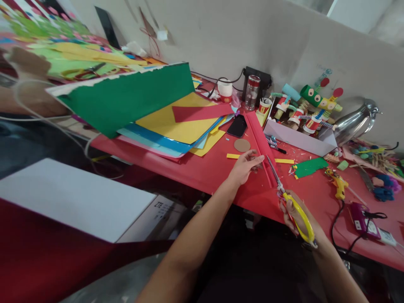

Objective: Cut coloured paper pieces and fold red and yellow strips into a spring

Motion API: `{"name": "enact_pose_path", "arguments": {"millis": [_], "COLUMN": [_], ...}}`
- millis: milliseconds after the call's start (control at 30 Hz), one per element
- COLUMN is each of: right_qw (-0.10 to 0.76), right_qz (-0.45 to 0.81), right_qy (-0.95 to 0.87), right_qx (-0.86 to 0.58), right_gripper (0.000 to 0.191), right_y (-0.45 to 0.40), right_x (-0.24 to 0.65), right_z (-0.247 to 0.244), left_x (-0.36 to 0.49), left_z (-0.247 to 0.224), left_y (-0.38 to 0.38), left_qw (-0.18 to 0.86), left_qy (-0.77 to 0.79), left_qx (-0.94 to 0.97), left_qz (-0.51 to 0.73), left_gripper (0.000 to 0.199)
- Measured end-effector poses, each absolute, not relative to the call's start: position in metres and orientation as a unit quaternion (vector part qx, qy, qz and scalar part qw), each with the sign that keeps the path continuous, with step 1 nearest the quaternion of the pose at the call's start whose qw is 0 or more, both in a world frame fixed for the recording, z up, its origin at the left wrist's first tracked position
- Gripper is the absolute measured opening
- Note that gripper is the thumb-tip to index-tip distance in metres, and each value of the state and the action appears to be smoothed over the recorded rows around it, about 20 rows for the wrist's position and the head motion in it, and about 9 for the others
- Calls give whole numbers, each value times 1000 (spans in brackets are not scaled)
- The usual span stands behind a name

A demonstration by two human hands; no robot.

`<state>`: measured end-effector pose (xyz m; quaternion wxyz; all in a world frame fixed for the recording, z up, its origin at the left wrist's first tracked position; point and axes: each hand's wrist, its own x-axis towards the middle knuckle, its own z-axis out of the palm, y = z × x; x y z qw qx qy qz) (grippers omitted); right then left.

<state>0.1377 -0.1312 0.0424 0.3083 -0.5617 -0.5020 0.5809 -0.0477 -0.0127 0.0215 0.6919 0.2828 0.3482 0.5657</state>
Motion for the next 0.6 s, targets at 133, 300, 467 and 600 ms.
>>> {"name": "enact_pose_path", "arguments": {"millis": [133, 300, 467, 600], "right_qw": [297, 279, 283, 281], "right_qz": [578, 570, 562, 561], "right_qy": [-499, -490, -498, -513], "right_qx": [-573, -597, -597, -586], "right_gripper": [68, 75, 75, 73], "right_y": [-132, -130, -129, -128], "right_x": [136, 131, 130, 134], "right_z": [43, 51, 52, 50], "left_x": [-48, -48, -48, -47], "left_z": [21, 21, 23, 24], "left_y": [-12, -12, -12, -13], "left_qw": [692, 691, 692, 690], "left_qy": [351, 356, 355, 365], "left_qx": [285, 288, 286, 295], "left_qz": [563, 560, 559, 551], "left_gripper": [58, 58, 59, 55]}}
